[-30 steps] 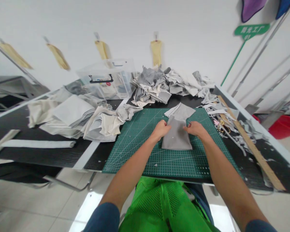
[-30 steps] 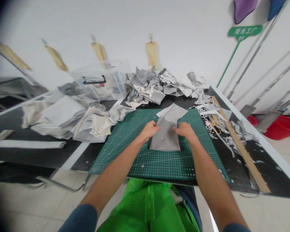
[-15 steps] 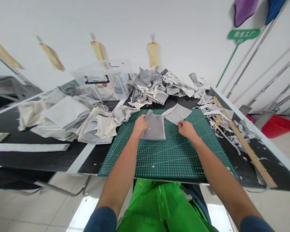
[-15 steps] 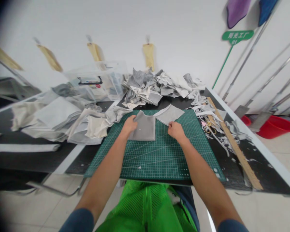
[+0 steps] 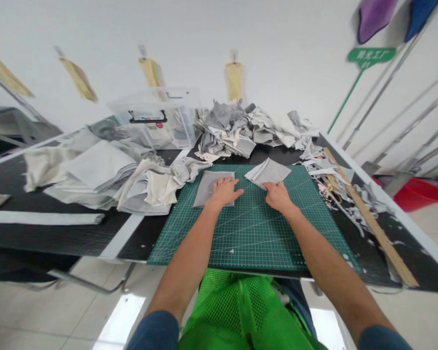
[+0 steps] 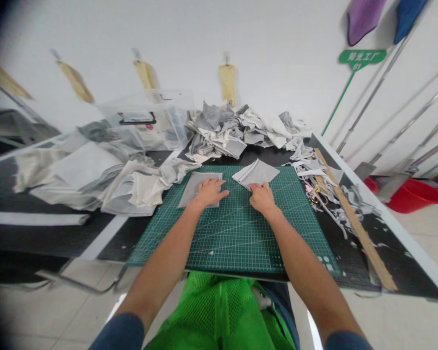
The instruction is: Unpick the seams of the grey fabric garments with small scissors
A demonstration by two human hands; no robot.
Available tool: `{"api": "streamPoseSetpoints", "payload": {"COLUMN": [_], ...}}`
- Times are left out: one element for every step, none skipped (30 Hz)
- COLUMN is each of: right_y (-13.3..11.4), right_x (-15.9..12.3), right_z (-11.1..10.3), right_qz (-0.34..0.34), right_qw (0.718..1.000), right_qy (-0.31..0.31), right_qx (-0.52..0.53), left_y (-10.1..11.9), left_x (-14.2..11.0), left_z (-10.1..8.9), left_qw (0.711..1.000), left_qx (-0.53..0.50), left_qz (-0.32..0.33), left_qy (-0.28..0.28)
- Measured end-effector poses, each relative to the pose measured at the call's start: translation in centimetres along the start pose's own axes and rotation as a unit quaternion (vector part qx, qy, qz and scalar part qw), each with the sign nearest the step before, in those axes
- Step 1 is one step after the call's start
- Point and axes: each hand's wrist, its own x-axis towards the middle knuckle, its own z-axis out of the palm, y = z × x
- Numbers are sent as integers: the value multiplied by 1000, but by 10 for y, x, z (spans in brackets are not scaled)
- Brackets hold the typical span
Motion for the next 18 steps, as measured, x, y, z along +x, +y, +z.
{"api": "streamPoseSetpoints", "payload": {"right_y": [1,2,3,5,6,7,9,10,11,12,12,13,13,13,12,11,10,9], "right_x": [0,-1,-1,-1,-1,0,0,1,1,2,2,3,3,2,2,1,0,-1], "right_z": [-1,-1,-2,-2,-2,-2,-2,-2,-1,-1,-1,0,0,0,0,1,0,0], "right_qz": [7,14,21,26,30,31,35,39,44,47,43,30,9,-15,-38,-57,-75,-90], "right_qw": [1000,1000,999,999,999,999,999,999,999,998,998,999,999,999,999,998,997,995], "right_qy": [13,23,28,28,24,18,16,19,26,35,41,42,37,29,21,13,8,3], "right_qx": [-5,-9,-13,-15,-15,-12,-8,-4,1,4,6,5,3,1,3,11,27,51], "left_y": [0,-2,-6,-11,-17,-23,-28,-32,-33,-33,-31,-27,-21,-15,-8,-1,5,11], "left_x": [0,1,0,0,0,0,0,0,1,1,2,3,4,5,6,7,8,8], "left_z": [2,3,3,1,0,-2,-4,-5,-5,-4,-3,-1,1,3,5,8,10,12], "left_qw": [1000,999,999,998,997,995,993,990,987,985,984,984,986,988,991,992,992,992], "left_qx": [8,17,24,28,32,33,34,37,41,46,50,50,45,30,8,-19,-51,-86], "left_qz": [-2,-9,-23,-41,-62,-90,-115,-136,-152,-162,-164,-159,-147,-125,-99,-74,-52,-33], "left_qy": [-18,-29,-34,-33,-27,-18,-8,4,16,28,41,55,68,84,94,101,99,87]}}
